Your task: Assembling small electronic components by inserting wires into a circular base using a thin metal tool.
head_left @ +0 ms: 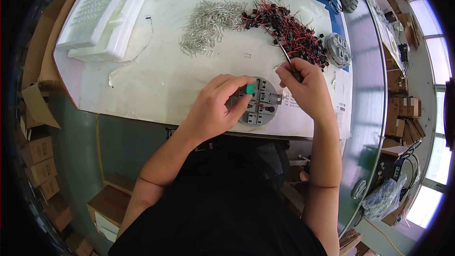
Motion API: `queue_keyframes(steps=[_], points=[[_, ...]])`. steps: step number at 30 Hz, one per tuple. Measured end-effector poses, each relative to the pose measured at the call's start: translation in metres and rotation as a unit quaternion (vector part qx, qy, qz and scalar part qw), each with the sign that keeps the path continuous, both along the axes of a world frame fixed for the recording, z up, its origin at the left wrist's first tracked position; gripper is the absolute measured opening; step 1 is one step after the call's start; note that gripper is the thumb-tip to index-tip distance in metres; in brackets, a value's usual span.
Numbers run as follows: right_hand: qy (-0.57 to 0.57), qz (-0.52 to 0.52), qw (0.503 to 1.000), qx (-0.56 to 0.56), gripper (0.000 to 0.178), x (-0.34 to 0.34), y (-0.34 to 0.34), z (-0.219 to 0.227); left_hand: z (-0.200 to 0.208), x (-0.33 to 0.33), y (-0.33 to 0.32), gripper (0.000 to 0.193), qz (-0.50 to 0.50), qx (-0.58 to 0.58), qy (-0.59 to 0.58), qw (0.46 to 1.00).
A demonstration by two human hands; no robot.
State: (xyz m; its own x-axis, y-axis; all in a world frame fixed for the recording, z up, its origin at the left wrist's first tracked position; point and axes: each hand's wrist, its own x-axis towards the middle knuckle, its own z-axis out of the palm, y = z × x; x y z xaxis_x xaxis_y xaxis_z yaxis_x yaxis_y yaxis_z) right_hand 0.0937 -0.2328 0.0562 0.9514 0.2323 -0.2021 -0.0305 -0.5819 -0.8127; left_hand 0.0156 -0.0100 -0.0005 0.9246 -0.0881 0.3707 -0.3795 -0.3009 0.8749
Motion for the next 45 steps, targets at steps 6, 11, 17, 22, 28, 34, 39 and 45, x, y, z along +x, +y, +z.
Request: queue_keyframes(steps=[6, 11, 17, 22, 28, 34, 39, 45], points=[[-0.081, 0.074, 0.993, -0.053, 0.020, -0.009, 0.013, -0.013, 0.002, 0.002, -0.001, 0.031, -0.004, 0.010, 0.024, 1.000], [-0.004, 0.096, 0.995, 0.004, 0.022, -0.001, -0.003, -0.020, -0.002, 0.004, -0.002, 0.031, 0.004, 0.029, 0.011, 1.000], [0.120, 0.020, 0.976, 0.182, 0.025, 0.001, -0.018, -0.026, 0.012, 0.007, -0.003, 0.030, 0.007, 0.099, -0.010, 0.995], [0.127, -0.017, 0.956, 0.263, 0.023, 0.000, -0.025, -0.038, 0.034, 0.022, -0.012, 0.032, -0.029, 0.239, -0.082, 0.967], [0.105, -0.008, 0.958, 0.268, 0.023, -0.005, -0.025, -0.042, 0.042, 0.031, -0.022, 0.029, -0.070, 0.289, -0.062, 0.953], [0.093, 0.007, 0.956, 0.279, 0.021, -0.005, -0.027, -0.044, 0.042, 0.036, -0.028, 0.028, -0.114, 0.298, -0.035, 0.947], [0.086, -0.002, 0.960, 0.265, 0.026, -0.008, -0.028, -0.040, 0.049, 0.038, -0.023, 0.041, -0.125, 0.347, -0.046, 0.928], [0.112, -0.044, 0.880, 0.459, 0.042, -0.006, -0.035, -0.040, 0.072, 0.015, -0.045, 0.088, -0.075, 0.495, 0.014, 0.866]])
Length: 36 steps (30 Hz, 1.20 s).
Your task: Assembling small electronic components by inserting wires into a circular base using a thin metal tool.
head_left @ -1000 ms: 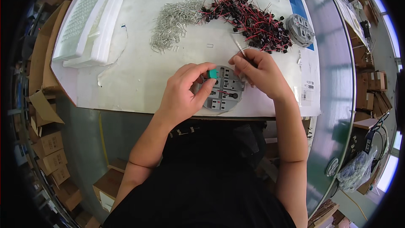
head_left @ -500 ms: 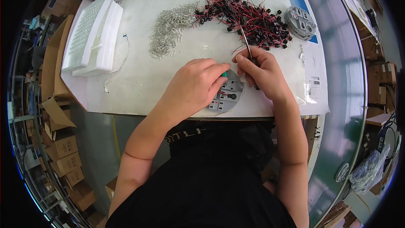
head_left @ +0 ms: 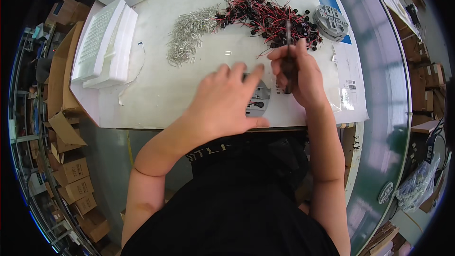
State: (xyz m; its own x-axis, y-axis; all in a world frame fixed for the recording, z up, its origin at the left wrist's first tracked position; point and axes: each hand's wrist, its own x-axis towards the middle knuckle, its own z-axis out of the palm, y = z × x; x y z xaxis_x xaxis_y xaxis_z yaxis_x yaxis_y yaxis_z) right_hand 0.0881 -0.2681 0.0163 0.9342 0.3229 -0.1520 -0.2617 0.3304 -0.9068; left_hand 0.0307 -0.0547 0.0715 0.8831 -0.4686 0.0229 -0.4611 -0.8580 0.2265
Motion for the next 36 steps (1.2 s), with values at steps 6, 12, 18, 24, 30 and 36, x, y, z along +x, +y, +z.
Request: queue_keyframes(steps=[6, 12, 18, 24, 30, 36], points=[[-0.078, -0.057, 0.992, 0.078, 0.044, -0.003, -0.017, 0.001, -0.005, -0.006, 0.009, 0.101, -0.038, -0.126, -0.007, 0.991], [-0.218, 0.026, 0.910, -0.352, 0.044, -0.028, -0.003, 0.043, -0.067, -0.039, 0.034, 0.105, 0.098, -0.349, -0.076, 0.929], [-0.347, 0.107, 0.755, -0.545, 0.036, -0.038, 0.027, 0.058, -0.056, -0.034, 0.063, 0.112, 0.068, -0.365, -0.012, 0.929], [-0.309, 0.195, 0.677, -0.639, 0.041, -0.041, 0.049, 0.062, -0.067, -0.024, 0.065, 0.112, 0.065, -0.355, 0.004, 0.933], [-0.298, 0.213, 0.664, -0.652, 0.042, -0.037, 0.056, 0.061, -0.072, -0.024, 0.065, 0.112, 0.064, -0.360, -0.006, 0.931], [-0.261, 0.222, 0.682, -0.646, 0.041, -0.036, 0.058, 0.061, -0.073, -0.024, 0.065, 0.114, 0.058, -0.350, -0.013, 0.935]])
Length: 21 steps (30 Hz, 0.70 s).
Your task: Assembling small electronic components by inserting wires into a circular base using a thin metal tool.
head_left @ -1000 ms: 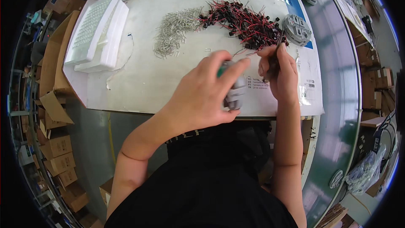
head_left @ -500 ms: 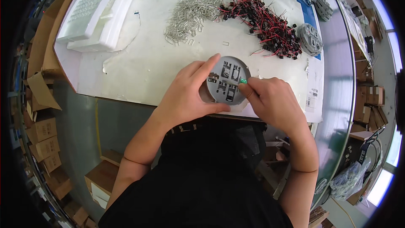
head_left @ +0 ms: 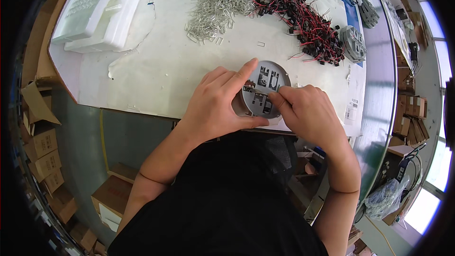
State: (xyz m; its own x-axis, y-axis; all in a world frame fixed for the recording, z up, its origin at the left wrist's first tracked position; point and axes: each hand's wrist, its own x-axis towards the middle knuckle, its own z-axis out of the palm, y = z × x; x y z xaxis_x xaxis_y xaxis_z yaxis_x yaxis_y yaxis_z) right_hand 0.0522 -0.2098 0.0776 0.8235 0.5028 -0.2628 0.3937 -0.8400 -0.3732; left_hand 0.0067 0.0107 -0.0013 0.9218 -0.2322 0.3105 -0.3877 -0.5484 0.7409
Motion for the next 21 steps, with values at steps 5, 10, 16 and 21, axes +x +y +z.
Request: queue_keyframes(steps=[5, 10, 16, 21], points=[[0.013, -0.028, 1.000, 0.004, 0.041, -0.006, -0.001, 0.000, 0.001, -0.001, 0.000, 0.114, 0.004, 0.005, -0.002, 1.000], [0.022, -0.024, 0.999, 0.014, 0.039, -0.003, -0.001, -0.003, -0.002, -0.002, -0.001, 0.113, 0.005, -0.001, -0.006, 1.000], [0.034, 0.024, 0.998, 0.036, 0.038, 0.006, -0.005, -0.007, -0.003, -0.001, -0.002, 0.113, 0.002, -0.007, -0.014, 1.000], [0.030, 0.040, 0.998, 0.048, 0.037, 0.009, -0.005, -0.009, -0.001, -0.001, -0.002, 0.112, 0.003, -0.006, -0.013, 1.000]])
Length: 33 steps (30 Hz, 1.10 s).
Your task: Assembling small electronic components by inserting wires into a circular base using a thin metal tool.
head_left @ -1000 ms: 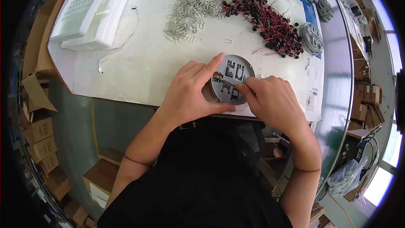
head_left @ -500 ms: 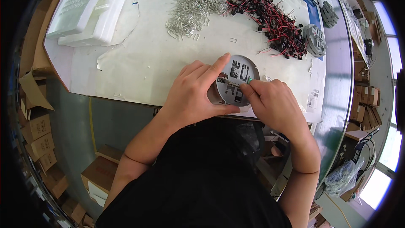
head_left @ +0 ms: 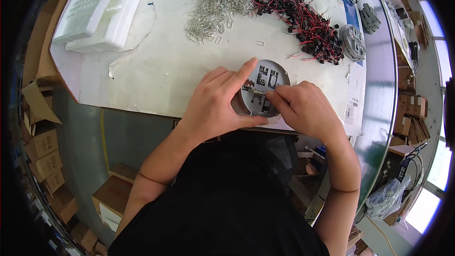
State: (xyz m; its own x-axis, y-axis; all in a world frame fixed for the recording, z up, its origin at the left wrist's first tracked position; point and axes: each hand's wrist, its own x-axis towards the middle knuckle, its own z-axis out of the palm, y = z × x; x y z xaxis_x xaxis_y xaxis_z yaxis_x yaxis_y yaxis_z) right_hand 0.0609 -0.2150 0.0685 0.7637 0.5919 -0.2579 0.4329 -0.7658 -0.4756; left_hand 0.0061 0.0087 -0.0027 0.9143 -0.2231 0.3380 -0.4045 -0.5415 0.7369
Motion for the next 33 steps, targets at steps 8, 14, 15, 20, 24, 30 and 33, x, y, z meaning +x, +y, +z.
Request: queue_keyframes(steps=[8, 14, 15, 20, 24, 30, 33], points=[[-0.041, -0.014, 0.996, -0.073, 0.038, -0.008, 0.019, 0.018, -0.002, 0.000, 0.000, 0.112, -0.004, 0.004, -0.006, 1.000], [-0.062, 0.000, 0.994, -0.093, 0.036, -0.008, 0.023, 0.034, -0.002, 0.001, 0.000, 0.112, 0.007, -0.001, -0.009, 1.000], [-0.068, 0.004, 0.994, -0.090, 0.036, -0.009, 0.024, 0.033, -0.001, 0.001, 0.000, 0.112, 0.007, 0.003, -0.011, 1.000], [-0.069, -0.012, 0.993, -0.090, 0.036, -0.007, 0.028, 0.032, -0.004, 0.003, 0.001, 0.112, 0.006, -0.002, -0.010, 1.000], [-0.068, 0.008, 0.990, -0.120, 0.036, -0.009, 0.022, 0.031, -0.005, 0.000, 0.002, 0.112, 0.005, -0.005, -0.003, 1.000], [-0.069, 0.022, 0.989, -0.129, 0.033, -0.008, 0.015, 0.019, 0.005, -0.001, 0.006, 0.116, -0.003, -0.002, 0.043, 0.999], [-0.030, -0.008, 0.993, -0.110, 0.035, -0.005, 0.006, 0.019, 0.008, 0.001, 0.015, 0.114, -0.039, -0.030, 0.088, 0.995]])
